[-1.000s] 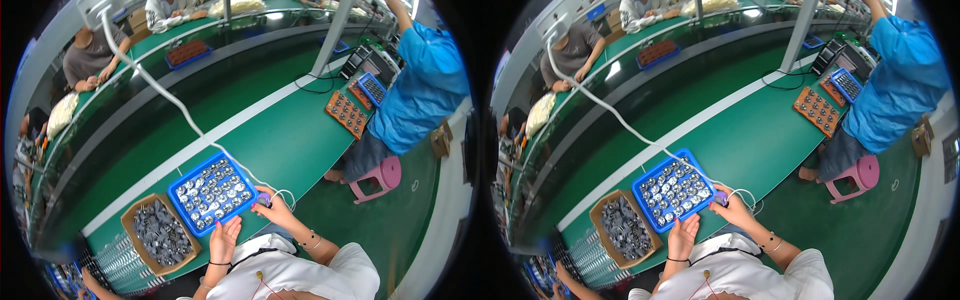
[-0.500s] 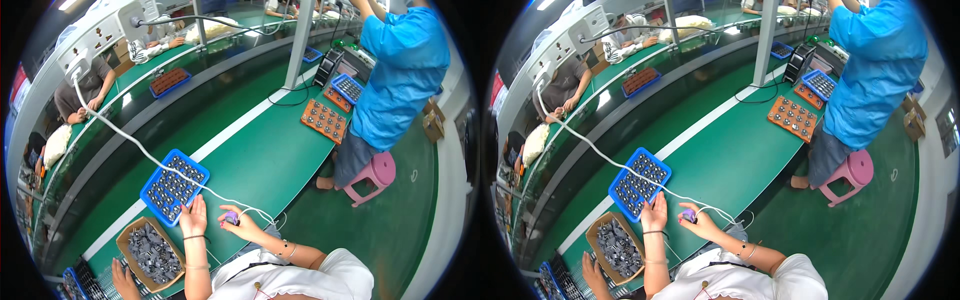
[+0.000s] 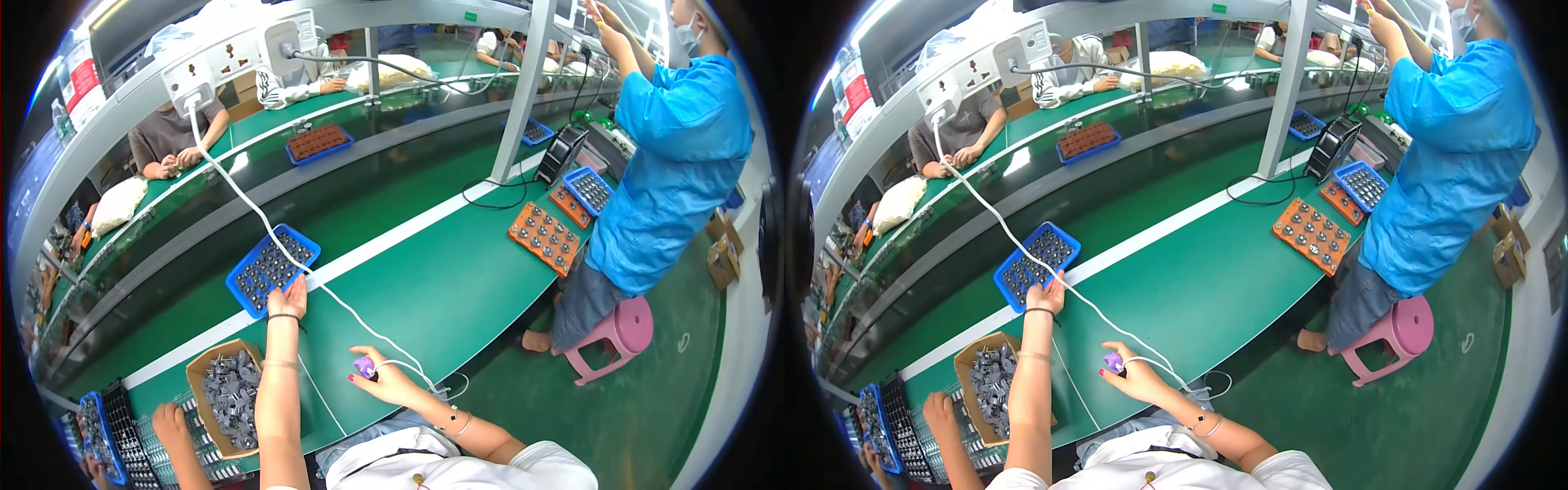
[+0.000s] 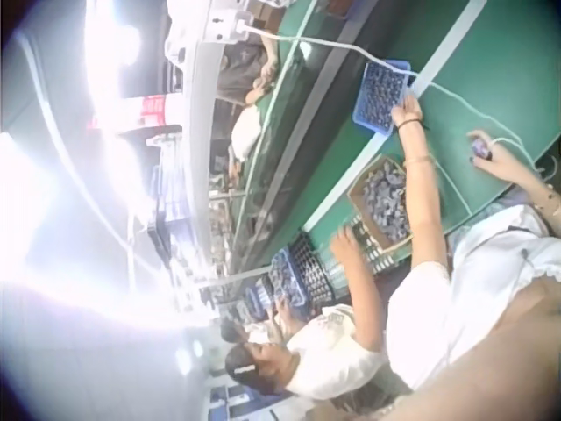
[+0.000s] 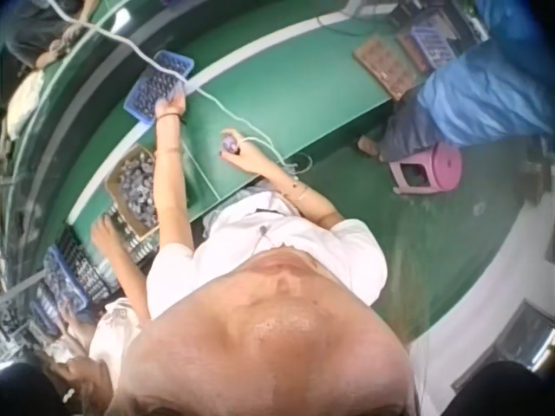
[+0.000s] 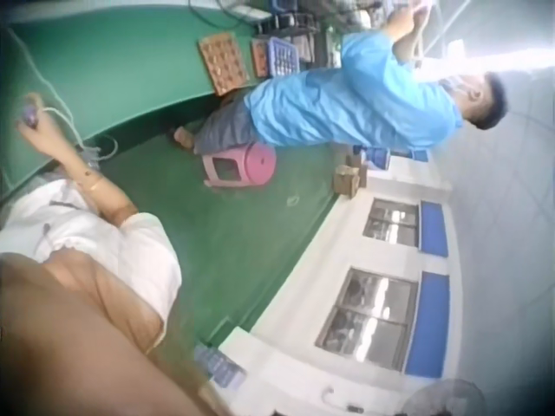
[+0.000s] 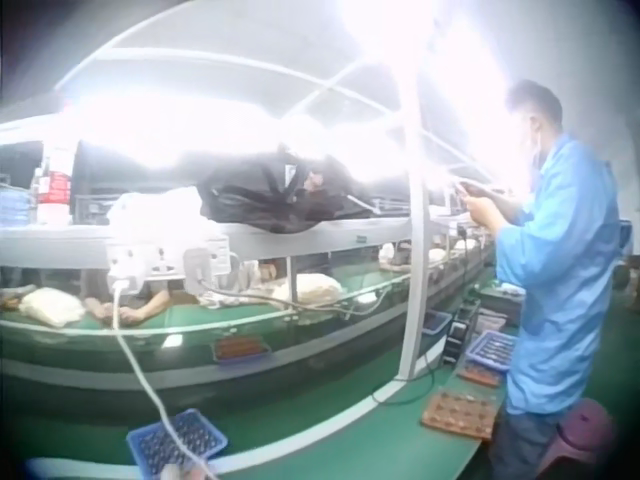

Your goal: Assembling small electronic components into a tray-like fixture using a handheld device.

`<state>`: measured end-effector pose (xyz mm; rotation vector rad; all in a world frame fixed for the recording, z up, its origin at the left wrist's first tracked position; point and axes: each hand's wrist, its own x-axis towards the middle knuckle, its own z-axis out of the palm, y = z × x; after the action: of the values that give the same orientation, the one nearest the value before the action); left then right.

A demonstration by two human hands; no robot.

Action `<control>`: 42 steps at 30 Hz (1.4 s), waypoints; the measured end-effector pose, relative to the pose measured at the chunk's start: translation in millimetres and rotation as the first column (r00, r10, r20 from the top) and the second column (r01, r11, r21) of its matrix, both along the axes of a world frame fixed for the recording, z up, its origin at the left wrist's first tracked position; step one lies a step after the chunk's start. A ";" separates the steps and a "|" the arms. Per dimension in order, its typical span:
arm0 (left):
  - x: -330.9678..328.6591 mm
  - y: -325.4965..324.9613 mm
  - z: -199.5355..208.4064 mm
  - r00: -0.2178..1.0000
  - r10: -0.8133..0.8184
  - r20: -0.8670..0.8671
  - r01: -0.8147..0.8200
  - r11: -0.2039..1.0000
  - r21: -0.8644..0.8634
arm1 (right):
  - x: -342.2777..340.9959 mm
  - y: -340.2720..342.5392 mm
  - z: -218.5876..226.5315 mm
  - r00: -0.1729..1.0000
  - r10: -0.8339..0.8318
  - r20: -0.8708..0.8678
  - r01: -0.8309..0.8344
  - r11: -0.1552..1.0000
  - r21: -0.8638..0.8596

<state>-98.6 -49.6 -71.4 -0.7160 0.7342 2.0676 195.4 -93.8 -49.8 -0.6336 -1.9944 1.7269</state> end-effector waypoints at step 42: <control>108.2 -177.9 252.1 0.733 0.166 -0.660 0.568 0.386 0.727 | -121.3 110.1 20.6 0.960 -0.045 0.275 -0.210 0.532 0.820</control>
<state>9.6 -227.5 180.7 0.7848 -0.1086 2.0148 74.1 16.4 -29.2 -0.4080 -2.7286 0.4899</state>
